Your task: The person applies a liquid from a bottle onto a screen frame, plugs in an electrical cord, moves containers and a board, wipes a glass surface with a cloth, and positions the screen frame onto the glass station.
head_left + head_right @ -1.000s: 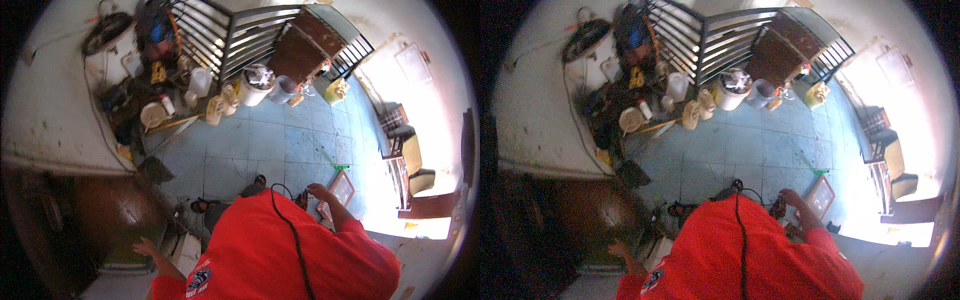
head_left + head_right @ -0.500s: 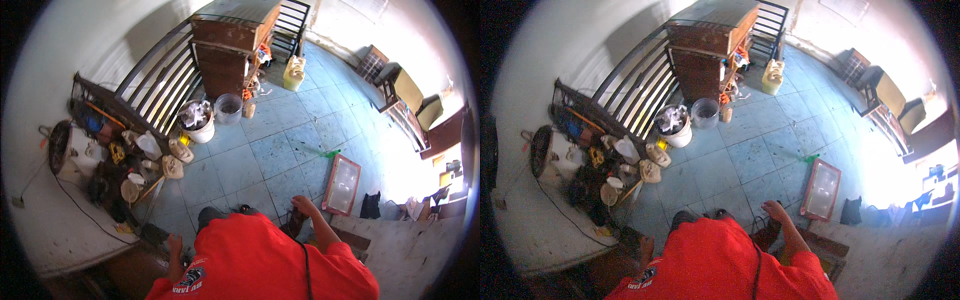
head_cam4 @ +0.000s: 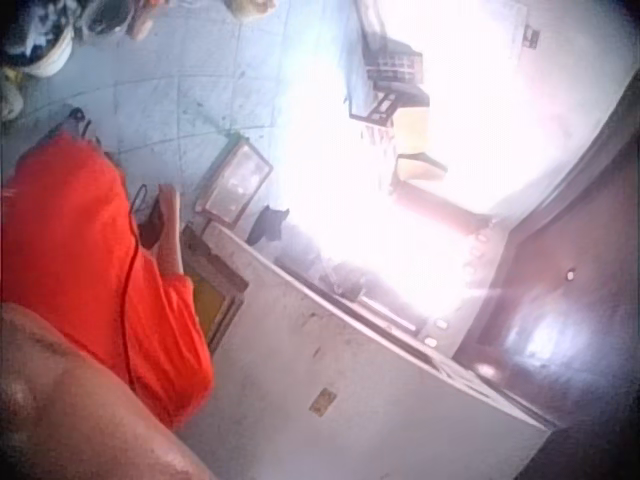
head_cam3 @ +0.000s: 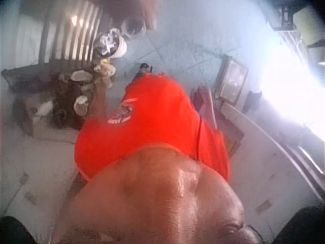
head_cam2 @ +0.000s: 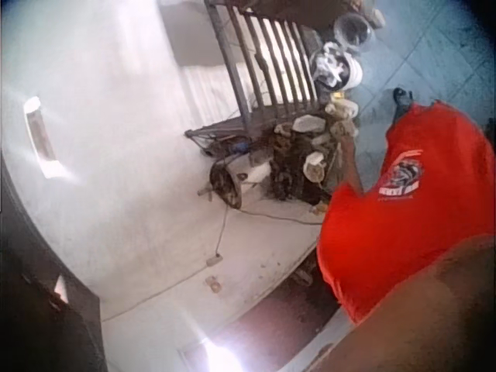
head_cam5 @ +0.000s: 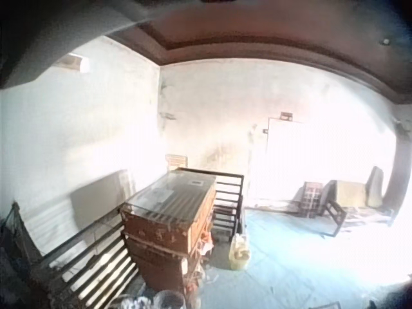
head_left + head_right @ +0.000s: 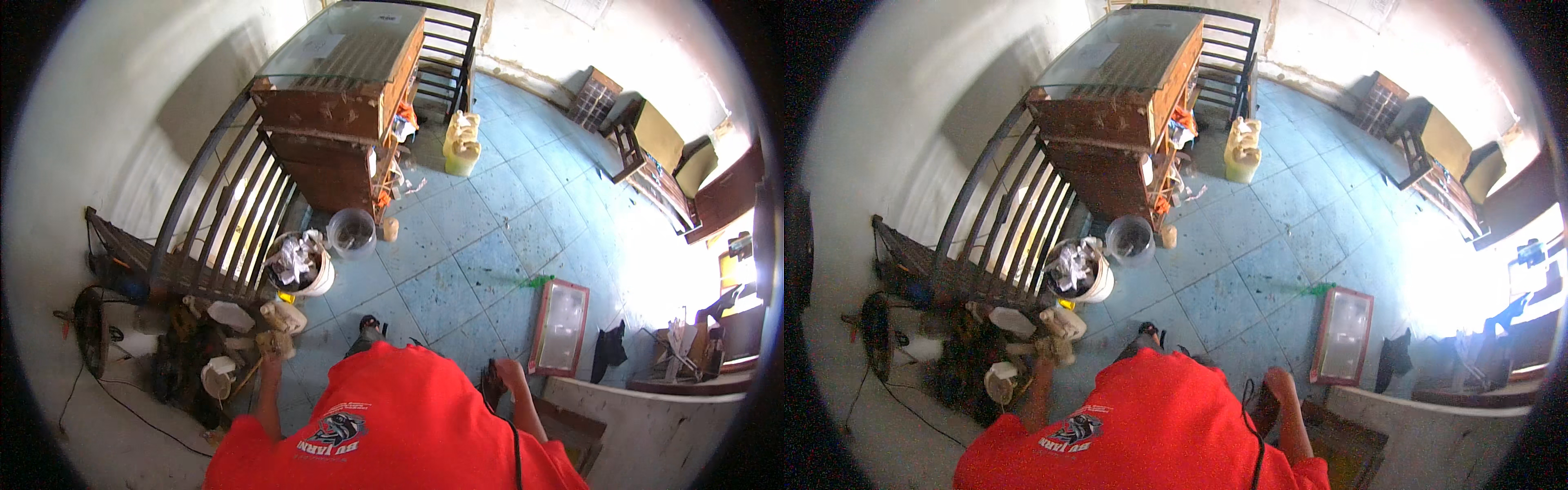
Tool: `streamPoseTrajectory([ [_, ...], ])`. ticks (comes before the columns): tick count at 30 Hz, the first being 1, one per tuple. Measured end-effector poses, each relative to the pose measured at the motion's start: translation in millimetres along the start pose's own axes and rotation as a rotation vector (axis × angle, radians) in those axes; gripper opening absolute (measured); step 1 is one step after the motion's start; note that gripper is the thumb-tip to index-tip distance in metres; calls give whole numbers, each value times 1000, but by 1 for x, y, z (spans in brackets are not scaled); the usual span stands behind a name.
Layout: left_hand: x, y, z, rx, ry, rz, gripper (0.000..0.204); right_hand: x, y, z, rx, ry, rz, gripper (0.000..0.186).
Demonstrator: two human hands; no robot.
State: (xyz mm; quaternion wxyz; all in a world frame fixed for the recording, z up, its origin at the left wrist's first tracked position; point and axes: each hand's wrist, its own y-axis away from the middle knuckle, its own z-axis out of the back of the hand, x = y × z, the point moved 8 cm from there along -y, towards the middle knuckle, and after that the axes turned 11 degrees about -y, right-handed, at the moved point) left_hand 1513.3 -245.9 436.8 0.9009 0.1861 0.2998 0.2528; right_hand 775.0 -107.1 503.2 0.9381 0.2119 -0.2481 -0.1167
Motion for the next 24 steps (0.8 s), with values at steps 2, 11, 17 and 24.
streamPoseTrajectory([
  [2, -148, -40, 42, -248, -279, -393, 27, -55, 23, -28, 55, 257, 136, 15],
  [11, -558, -143, 59, -224, 215, -677, 22, -156, -62, 25, 180, 80, -282, 20],
  [17, -451, -164, -73, -203, -284, -442, 25, -243, -401, 248, 51, 52, -128, 20],
  [24, -267, 34, -176, 168, 60, 241, 43, 74, -777, 584, -253, -364, 213, 29],
])
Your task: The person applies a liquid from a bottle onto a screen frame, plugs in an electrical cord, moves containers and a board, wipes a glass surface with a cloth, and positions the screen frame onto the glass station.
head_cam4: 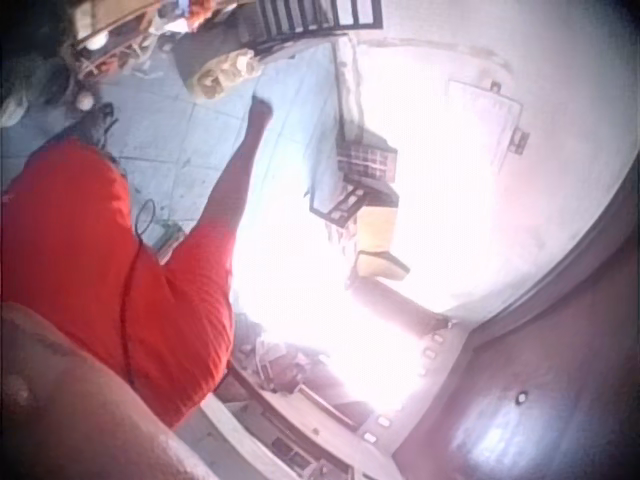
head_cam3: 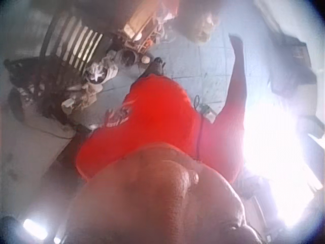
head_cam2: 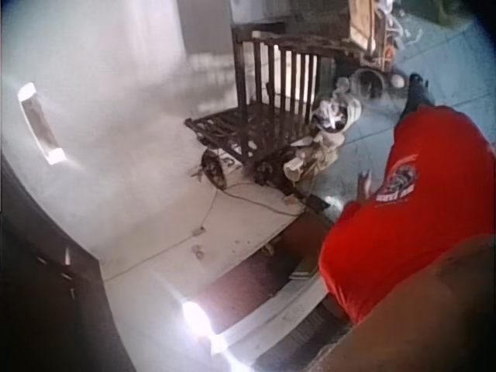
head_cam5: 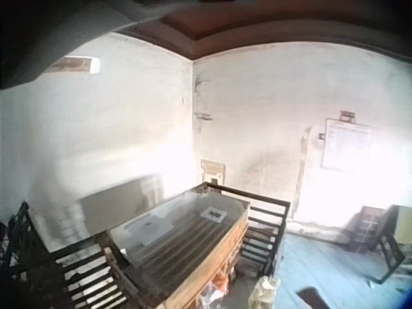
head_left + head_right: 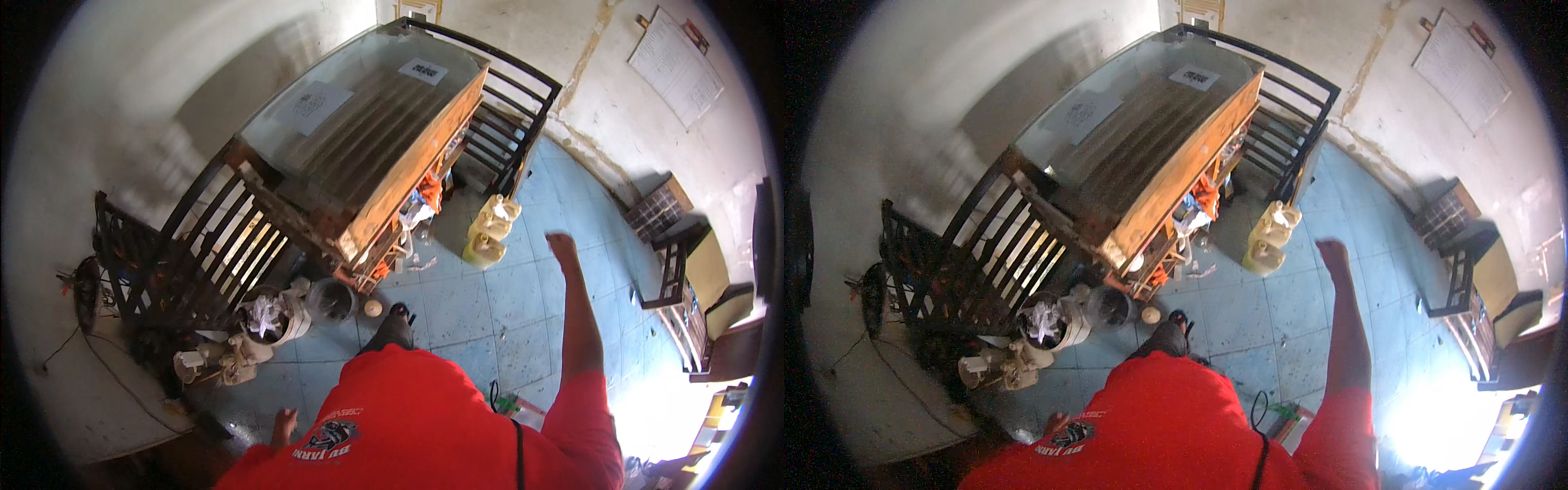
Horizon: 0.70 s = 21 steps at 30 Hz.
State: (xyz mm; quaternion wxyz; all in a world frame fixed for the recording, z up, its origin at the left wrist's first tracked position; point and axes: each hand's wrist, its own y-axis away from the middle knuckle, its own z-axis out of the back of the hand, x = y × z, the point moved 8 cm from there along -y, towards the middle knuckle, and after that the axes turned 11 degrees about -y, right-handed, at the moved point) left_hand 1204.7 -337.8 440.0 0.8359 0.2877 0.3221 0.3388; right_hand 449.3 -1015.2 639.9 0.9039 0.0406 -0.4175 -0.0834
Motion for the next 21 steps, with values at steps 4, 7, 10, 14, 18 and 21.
streamPoseTrajectory([
  [4, -28, -15, -23, -317, -522, -12, 29, 195, -127, -1, -21, -201, 407, 24],
  [7, -66, -56, -24, -420, -571, 163, 23, 297, -201, -46, 43, 55, 501, 30],
  [10, -120, -117, 25, -396, 43, 122, 21, 367, -251, -80, 10, 99, 568, 32],
  [14, -249, -137, 87, -443, 626, 87, 23, 398, -347, -108, 73, 301, 458, 34],
  [18, -307, -99, 83, -465, 685, 274, 24, 408, -417, -125, 94, 506, 491, 39],
  [21, -287, -64, 11, -457, 782, 397, 21, 412, -445, -144, 168, 632, 500, 32],
])
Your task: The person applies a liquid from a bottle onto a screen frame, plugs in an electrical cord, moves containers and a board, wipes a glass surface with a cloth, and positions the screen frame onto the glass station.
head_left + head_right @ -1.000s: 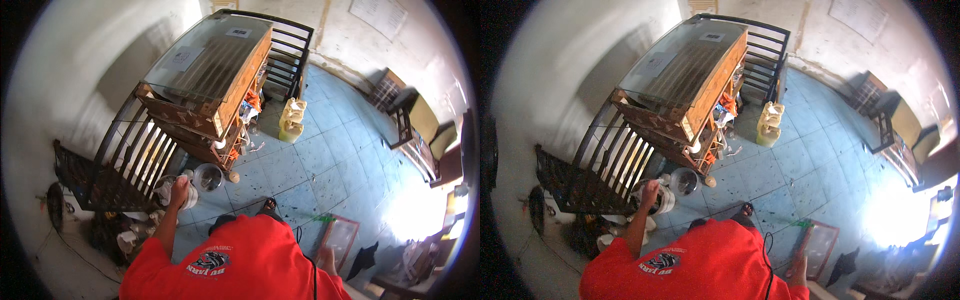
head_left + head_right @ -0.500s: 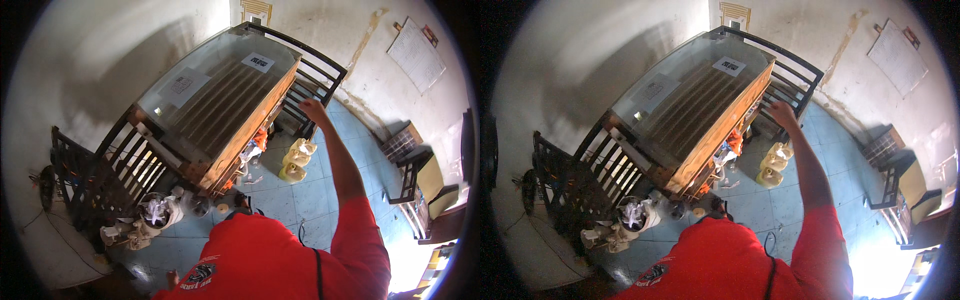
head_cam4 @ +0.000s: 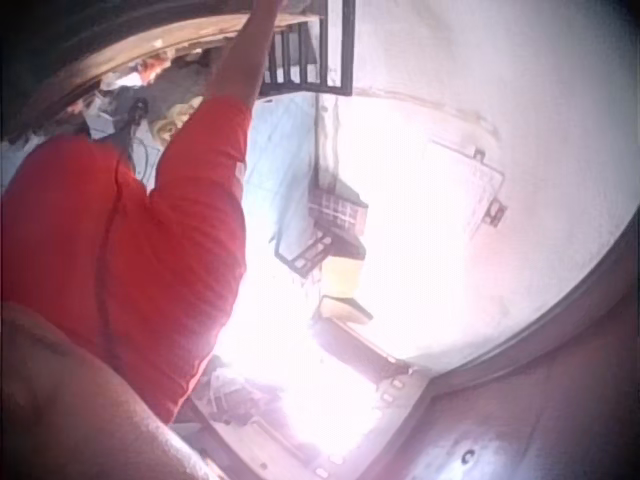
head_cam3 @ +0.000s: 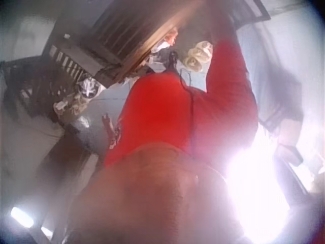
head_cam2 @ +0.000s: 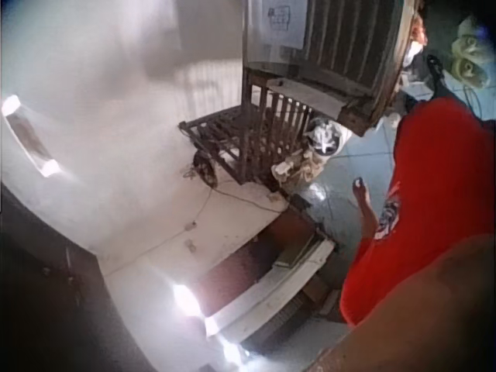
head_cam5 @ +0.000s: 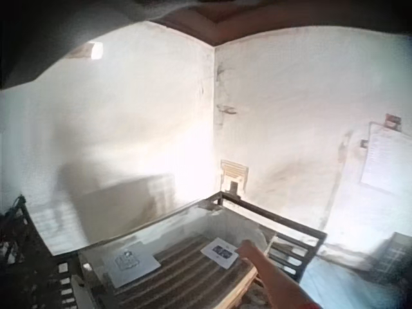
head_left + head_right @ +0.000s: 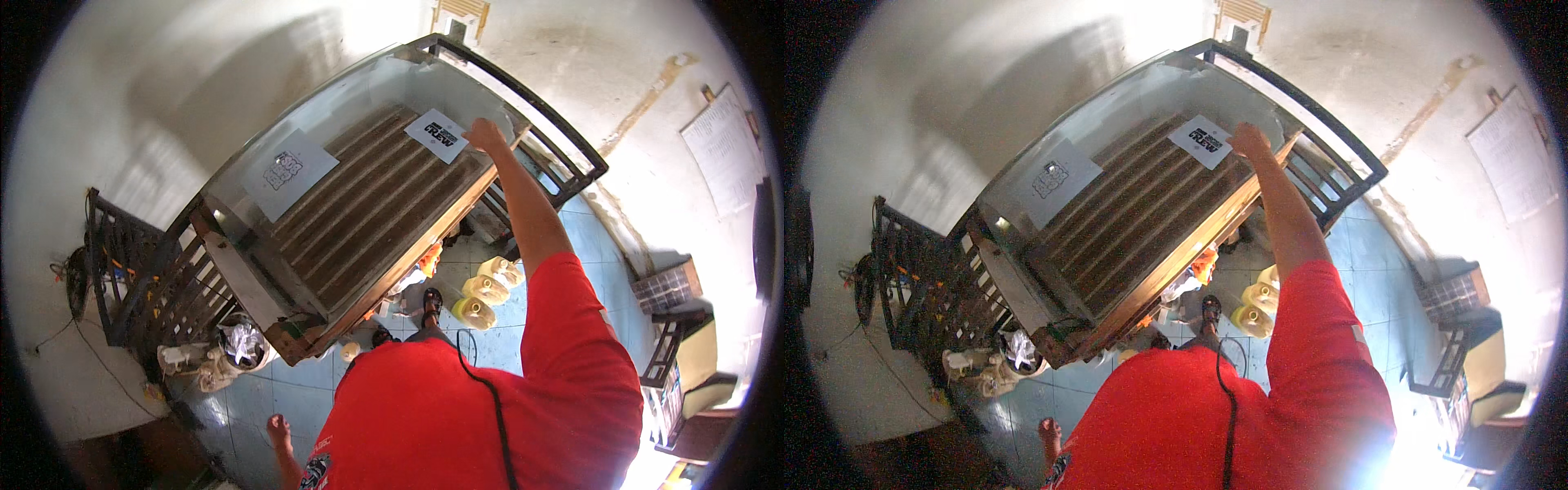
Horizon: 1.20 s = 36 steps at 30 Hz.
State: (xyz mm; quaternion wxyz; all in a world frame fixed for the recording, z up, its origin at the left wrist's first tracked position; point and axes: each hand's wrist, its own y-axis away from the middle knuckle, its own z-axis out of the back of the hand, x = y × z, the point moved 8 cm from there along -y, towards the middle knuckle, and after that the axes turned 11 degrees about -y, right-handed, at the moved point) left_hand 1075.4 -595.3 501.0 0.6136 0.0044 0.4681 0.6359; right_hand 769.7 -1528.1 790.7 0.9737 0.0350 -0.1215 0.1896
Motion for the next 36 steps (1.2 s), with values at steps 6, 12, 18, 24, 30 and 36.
streamPoseTrajectory([
  [6, 116, 106, -18, -160, -513, 144, 25, -2, -3, -11, 38, -78, -24, 32],
  [12, -85, 119, -2, -507, -738, 68, 24, -10, -6, -16, 31, -70, 65, 28],
  [18, -342, 62, 45, -795, -491, -585, 34, -8, -21, -4, 26, -734, 275, 22],
  [24, -609, 1, -39, -583, -521, -940, 30, -68, 41, 106, -295, -930, 280, 18],
  [30, -681, -122, -76, -570, -833, -934, 37, -284, 170, 61, -573, -884, -64, 22],
  [36, -698, -137, -97, -458, -964, -819, 34, -435, 453, -56, -542, -425, -494, 24],
])
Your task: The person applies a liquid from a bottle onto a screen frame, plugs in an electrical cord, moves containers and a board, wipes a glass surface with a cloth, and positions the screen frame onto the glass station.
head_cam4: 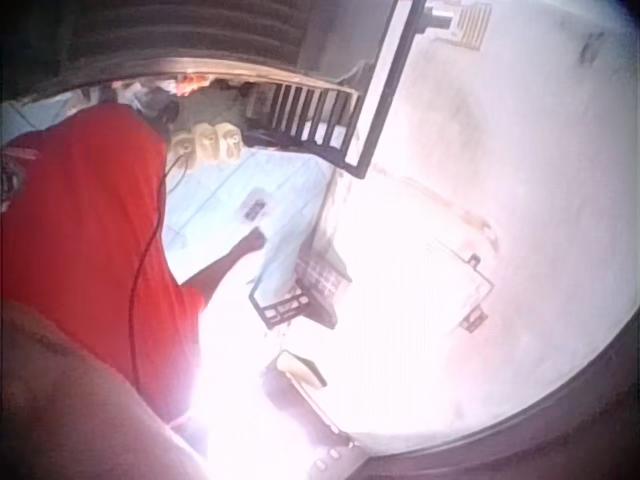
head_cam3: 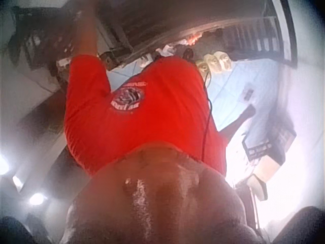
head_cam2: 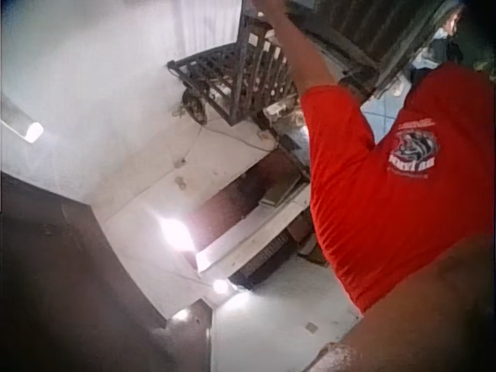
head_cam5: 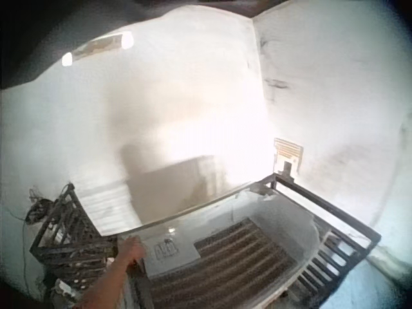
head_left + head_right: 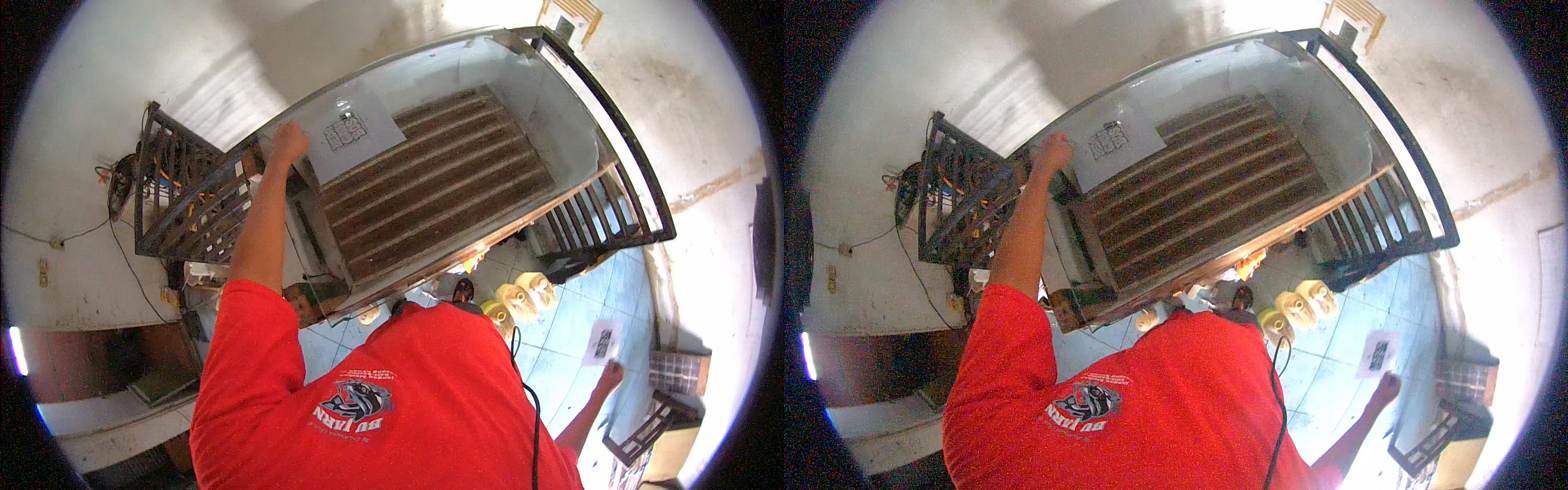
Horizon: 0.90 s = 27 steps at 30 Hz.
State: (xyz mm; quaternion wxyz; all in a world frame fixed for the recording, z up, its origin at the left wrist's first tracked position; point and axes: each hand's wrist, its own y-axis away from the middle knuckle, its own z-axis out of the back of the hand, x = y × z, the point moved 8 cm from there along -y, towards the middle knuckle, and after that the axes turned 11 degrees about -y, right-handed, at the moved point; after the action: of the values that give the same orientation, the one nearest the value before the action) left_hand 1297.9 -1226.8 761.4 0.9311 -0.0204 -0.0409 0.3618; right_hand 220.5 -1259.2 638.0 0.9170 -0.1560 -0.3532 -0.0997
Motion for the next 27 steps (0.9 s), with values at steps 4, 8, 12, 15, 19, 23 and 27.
streamPoseTrajectory([
  [4, -25, 5, 19, 8, 42, -48, 23, -138, 166, 50, -62, -371, -458, 15],
  [8, -2, -4, 9, -22, 317, 43, 21, -158, 276, 52, -106, -363, -826, 7],
  [12, 10, -2, 16, -181, 674, -5, 23, -133, 296, 50, -127, -452, -725, 8],
  [15, -46, 43, 92, -424, 527, -172, 21, -111, 298, 51, -17, -222, -669, 8],
  [19, -38, 82, 132, -345, 823, -240, 16, -81, 256, 32, 109, 77, -367, 15],
  [23, -50, 161, 186, -186, 1010, -222, 14, -4, 225, 9, 138, -41, -343, 26],
  [27, -17, 226, 172, -40, 1083, -85, 34, 14, 176, -46, 340, -529, -316, 25],
])
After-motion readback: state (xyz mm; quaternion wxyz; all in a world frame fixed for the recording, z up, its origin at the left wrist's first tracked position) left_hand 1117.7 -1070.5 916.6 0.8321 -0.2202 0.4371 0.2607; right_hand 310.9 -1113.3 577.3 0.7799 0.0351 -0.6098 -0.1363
